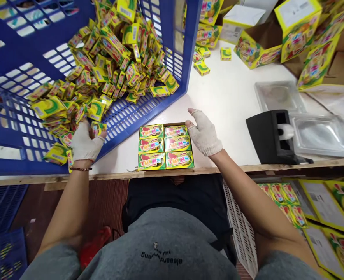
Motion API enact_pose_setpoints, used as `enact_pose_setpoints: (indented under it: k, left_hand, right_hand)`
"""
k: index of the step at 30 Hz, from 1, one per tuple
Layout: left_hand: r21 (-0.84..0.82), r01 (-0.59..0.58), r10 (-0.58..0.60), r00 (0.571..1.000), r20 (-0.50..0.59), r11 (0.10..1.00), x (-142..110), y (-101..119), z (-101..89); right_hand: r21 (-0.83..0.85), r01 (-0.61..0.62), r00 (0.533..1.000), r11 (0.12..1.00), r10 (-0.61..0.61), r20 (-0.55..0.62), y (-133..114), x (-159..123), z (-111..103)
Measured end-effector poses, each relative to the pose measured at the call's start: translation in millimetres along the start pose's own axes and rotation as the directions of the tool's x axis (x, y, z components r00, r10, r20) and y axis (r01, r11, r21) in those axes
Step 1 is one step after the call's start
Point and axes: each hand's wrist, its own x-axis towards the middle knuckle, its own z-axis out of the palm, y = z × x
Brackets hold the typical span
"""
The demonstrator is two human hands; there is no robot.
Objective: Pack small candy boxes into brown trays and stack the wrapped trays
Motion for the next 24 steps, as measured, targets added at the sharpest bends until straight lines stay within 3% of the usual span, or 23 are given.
enact_pose_setpoints:
  k: [1,3,6,9,12,14,16,18,24]
  left_hand:
    - [-0.035,-0.041,0.041,0.999,0.009,0.999,3.0,24.7,4.2]
    - [-0.05,-0.229,0.232,0.971,0.057,0.972,8.2,82.0,21.8]
    - [-0.027,-0.484,0.477,0.85,0.225,0.875,11.3,165.5,65.6]
    - [0.0,-0.581,0.539,0.755,0.373,0.814,7.2,211.8,106.9]
    - [-0.078,-0.583,0.545,0.694,0.471,0.809,-0.4,210.2,122.6]
    - [-0.129,-0.522,0.517,0.72,0.463,0.843,-5.0,194.6,118.7]
    - [-0.138,-0.442,0.456,0.781,0.428,0.886,-8.3,180.3,110.1]
    - [-0.125,-0.395,0.409,0.812,0.416,0.91,-9.3,175.0,104.4]
    - [-0.129,-0.473,0.478,0.763,0.435,0.872,2.0,195.8,125.1]
  right_hand:
    - [0.022,-0.007,1.0,1.0,0.007,-0.004,-2.2,5.9,-0.3]
    - [0.077,-0.006,1.0,0.997,0.006,-0.004,-9.7,20.2,1.4]
    - [0.179,-0.003,1.0,0.984,0.001,0.013,-19.7,42.4,9.7]
    - [0.26,-0.083,0.993,0.962,0.059,0.098,-18.4,54.7,20.5]
    - [0.288,-0.204,0.959,0.936,0.131,0.252,-8.3,49.4,27.5]
    - [0.297,-0.245,0.942,0.923,0.154,0.3,-1.6,39.2,29.9]
    - [0.322,-0.263,0.94,0.91,0.168,0.296,2.9,29.9,31.7]
    - [0.348,-0.265,0.947,0.899,0.175,0.27,5.5,25.8,34.1]
    - [0.321,-0.196,0.974,0.926,0.146,0.173,6.2,42.4,42.3]
